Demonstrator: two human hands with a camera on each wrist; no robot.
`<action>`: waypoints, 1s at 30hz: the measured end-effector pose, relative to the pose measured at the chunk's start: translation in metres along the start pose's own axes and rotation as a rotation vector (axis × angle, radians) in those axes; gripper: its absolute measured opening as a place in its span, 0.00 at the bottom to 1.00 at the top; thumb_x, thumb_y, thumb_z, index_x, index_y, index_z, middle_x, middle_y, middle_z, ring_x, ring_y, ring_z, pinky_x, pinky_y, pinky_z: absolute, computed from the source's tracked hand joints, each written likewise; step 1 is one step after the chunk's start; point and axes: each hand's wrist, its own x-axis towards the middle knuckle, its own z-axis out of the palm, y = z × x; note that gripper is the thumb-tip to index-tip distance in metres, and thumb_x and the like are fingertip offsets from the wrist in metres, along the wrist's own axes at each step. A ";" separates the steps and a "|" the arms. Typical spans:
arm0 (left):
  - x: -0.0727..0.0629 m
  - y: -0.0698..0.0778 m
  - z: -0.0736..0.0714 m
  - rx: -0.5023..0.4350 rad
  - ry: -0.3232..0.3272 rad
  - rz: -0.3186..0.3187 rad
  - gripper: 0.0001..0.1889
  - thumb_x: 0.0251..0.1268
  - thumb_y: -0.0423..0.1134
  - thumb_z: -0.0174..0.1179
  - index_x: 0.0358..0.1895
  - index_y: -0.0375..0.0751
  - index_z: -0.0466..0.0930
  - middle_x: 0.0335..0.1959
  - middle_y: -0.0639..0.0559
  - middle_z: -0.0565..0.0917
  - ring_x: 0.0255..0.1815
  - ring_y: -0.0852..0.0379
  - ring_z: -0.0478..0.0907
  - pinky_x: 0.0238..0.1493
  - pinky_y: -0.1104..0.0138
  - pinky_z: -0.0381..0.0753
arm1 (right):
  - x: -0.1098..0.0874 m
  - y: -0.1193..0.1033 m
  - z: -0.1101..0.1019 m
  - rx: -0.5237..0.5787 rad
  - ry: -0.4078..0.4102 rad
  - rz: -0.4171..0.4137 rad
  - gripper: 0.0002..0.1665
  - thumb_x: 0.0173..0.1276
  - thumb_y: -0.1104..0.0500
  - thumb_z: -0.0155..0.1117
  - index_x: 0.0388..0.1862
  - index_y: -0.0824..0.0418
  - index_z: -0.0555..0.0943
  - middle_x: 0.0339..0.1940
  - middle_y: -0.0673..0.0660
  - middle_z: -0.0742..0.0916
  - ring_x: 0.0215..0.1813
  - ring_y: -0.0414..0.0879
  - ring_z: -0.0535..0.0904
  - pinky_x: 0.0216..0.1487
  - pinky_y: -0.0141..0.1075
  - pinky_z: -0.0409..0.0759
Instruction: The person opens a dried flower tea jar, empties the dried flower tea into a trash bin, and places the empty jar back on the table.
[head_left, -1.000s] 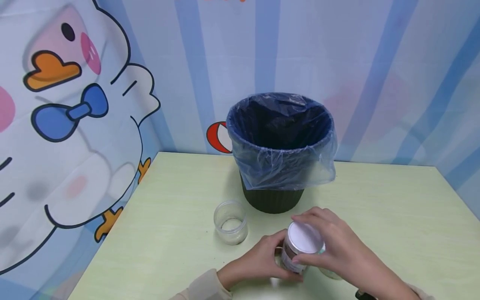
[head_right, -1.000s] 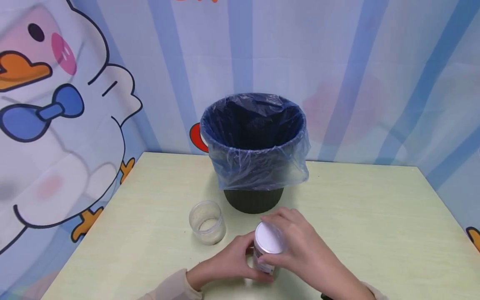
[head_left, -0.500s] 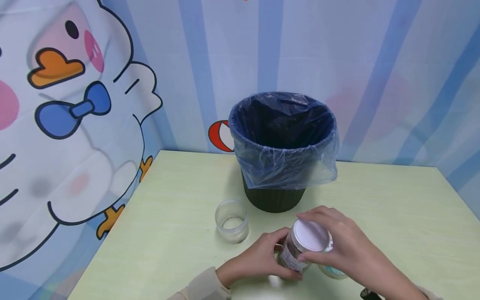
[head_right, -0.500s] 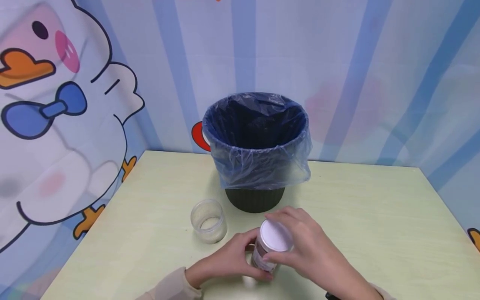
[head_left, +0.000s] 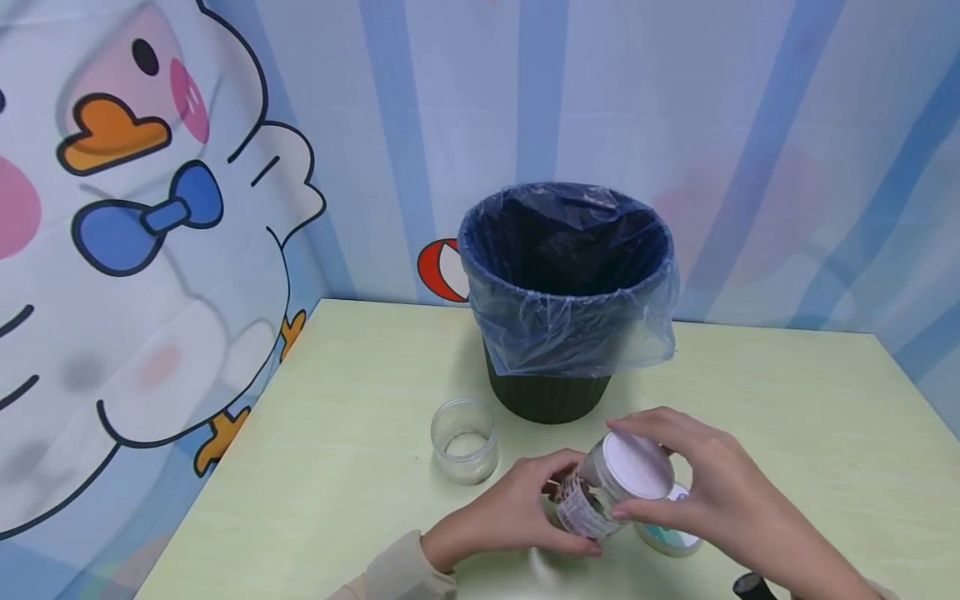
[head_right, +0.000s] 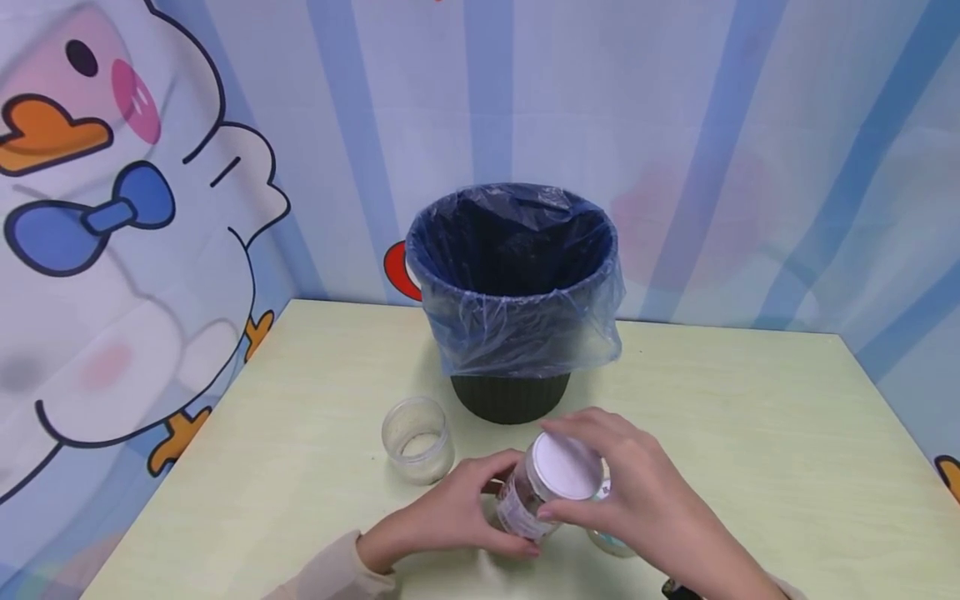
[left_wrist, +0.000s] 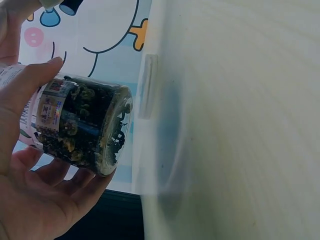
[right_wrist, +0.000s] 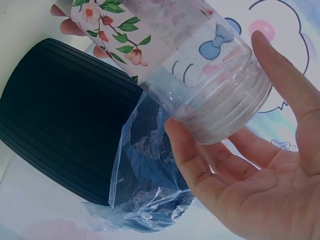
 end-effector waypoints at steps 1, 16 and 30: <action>-0.001 0.001 -0.001 0.002 0.001 -0.001 0.37 0.47 0.42 0.80 0.62 0.54 0.72 0.52 0.59 0.82 0.50 0.69 0.78 0.50 0.73 0.79 | 0.000 0.000 -0.001 0.008 0.000 -0.001 0.37 0.45 0.52 0.86 0.57 0.53 0.82 0.52 0.47 0.85 0.44 0.38 0.80 0.35 0.33 0.82; -0.007 0.018 -0.016 0.016 0.043 0.001 0.37 0.46 0.43 0.81 0.63 0.54 0.74 0.50 0.60 0.83 0.46 0.68 0.79 0.48 0.71 0.80 | -0.002 -0.005 -0.010 0.039 0.018 0.000 0.40 0.45 0.52 0.85 0.60 0.49 0.81 0.54 0.46 0.84 0.47 0.38 0.81 0.42 0.34 0.83; -0.012 0.033 -0.035 0.035 0.087 0.007 0.39 0.43 0.44 0.82 0.64 0.59 0.75 0.50 0.65 0.82 0.48 0.65 0.78 0.51 0.68 0.78 | 0.000 -0.007 -0.016 0.094 0.030 0.048 0.42 0.45 0.56 0.86 0.62 0.48 0.80 0.57 0.45 0.83 0.53 0.38 0.80 0.47 0.34 0.82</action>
